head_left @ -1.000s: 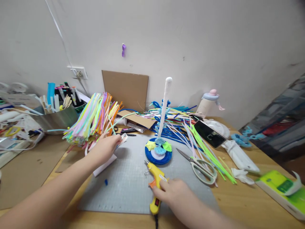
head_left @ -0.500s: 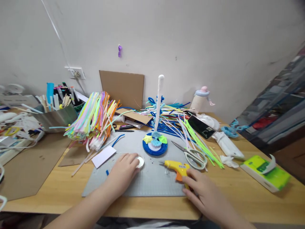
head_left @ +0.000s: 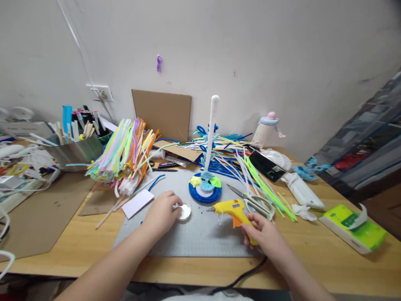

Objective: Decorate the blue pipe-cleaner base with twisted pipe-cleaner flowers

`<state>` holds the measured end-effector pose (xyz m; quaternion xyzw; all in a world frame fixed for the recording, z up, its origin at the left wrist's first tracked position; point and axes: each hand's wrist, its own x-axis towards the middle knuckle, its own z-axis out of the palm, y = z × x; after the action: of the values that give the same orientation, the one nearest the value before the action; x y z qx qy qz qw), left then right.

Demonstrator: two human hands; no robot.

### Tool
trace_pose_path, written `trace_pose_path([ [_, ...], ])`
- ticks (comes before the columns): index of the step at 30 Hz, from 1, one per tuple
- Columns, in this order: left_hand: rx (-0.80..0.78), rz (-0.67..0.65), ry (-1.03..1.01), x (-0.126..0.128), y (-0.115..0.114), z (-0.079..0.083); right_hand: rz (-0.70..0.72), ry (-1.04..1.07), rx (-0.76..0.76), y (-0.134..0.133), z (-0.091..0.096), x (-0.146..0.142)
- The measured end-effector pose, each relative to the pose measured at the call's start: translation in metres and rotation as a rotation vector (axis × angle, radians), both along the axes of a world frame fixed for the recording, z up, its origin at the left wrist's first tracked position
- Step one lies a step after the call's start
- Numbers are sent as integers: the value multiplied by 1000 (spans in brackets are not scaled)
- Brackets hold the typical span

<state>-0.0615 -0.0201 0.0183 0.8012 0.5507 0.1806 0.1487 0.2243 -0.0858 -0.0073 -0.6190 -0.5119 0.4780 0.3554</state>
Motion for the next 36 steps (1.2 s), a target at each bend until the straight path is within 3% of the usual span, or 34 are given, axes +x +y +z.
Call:
trace_pose_path([
  [4,-29,-8,-1,13,13,-4,-67,651,-82,-2,16,-2],
  [9,-21,21,6,20,12,-11,-130,966,-51,-1,29,9],
  [15,32,5,24,22,12,-13,-110,955,6,-2,40,13],
  [23,47,-8,65,31,20,-9,-190,794,218,16,84,16],
  [27,32,16,-15,27,23,-4,-57,756,196,33,84,16],
  [30,0,39,-177,24,28,8,-76,638,275,56,83,16],
  [33,-205,74,-481,30,35,25,-242,573,553,81,93,21],
  [36,-613,88,-954,41,40,37,-406,464,828,90,102,23],
])
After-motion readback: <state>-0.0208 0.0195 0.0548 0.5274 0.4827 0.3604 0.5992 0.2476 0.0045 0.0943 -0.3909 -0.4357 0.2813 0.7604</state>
